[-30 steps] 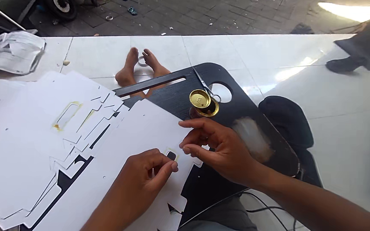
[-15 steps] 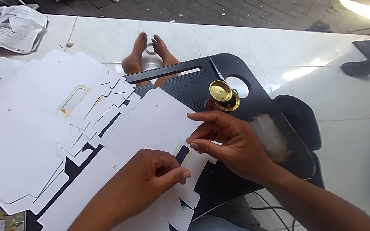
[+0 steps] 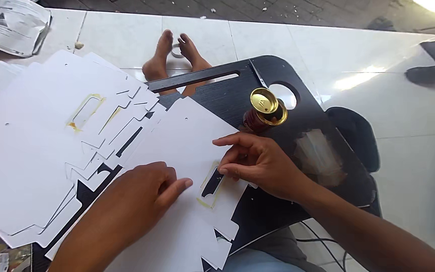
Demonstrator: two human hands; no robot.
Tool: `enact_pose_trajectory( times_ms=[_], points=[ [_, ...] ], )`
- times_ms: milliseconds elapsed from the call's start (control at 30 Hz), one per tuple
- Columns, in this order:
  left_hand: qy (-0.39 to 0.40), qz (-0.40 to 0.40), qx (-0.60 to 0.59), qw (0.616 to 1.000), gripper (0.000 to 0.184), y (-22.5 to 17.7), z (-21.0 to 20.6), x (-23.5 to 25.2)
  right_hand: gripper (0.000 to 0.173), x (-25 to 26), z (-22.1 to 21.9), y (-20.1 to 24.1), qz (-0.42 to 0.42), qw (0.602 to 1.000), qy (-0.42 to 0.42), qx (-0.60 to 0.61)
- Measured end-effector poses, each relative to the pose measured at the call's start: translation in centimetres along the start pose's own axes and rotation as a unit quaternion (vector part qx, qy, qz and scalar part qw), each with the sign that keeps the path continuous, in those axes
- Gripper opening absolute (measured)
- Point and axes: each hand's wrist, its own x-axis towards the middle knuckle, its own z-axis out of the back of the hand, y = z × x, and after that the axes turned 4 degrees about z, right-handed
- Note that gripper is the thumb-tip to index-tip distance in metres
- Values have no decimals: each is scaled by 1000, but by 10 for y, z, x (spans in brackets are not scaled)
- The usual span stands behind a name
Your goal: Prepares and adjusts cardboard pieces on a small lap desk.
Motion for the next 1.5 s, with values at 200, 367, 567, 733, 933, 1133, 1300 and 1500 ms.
enact_pose_trajectory(
  times_ms=[200,367,567,733,933,1133,1300,1500],
  points=[
    [19,19,25,999,49,-8,-3,-2,44,0,-3,-6,2,1000,3,-19],
    [-44,23,89,995,55,-19,-15,-4,42,-2,-4,-8,11,999,0,-33],
    [-78,30,134,987,65,-28,-22,-6,41,-2,-4,-10,21,999,1,-44],
    [-100,36,157,982,66,-32,-27,-6,41,-3,-5,-12,29,998,1,-55],
    [-103,41,166,980,66,-35,-29,-7,41,-4,-5,-13,39,997,1,-68],
    [-106,42,166,980,66,-35,-29,-7,37,-5,-3,-14,63,991,-22,-114],
    [-109,44,169,979,67,-35,-30,-7,37,-7,-5,-17,81,984,-41,-156],
    [-119,42,167,978,67,-35,-32,-6,40,-7,-6,-20,83,981,-54,-165]
  ],
)
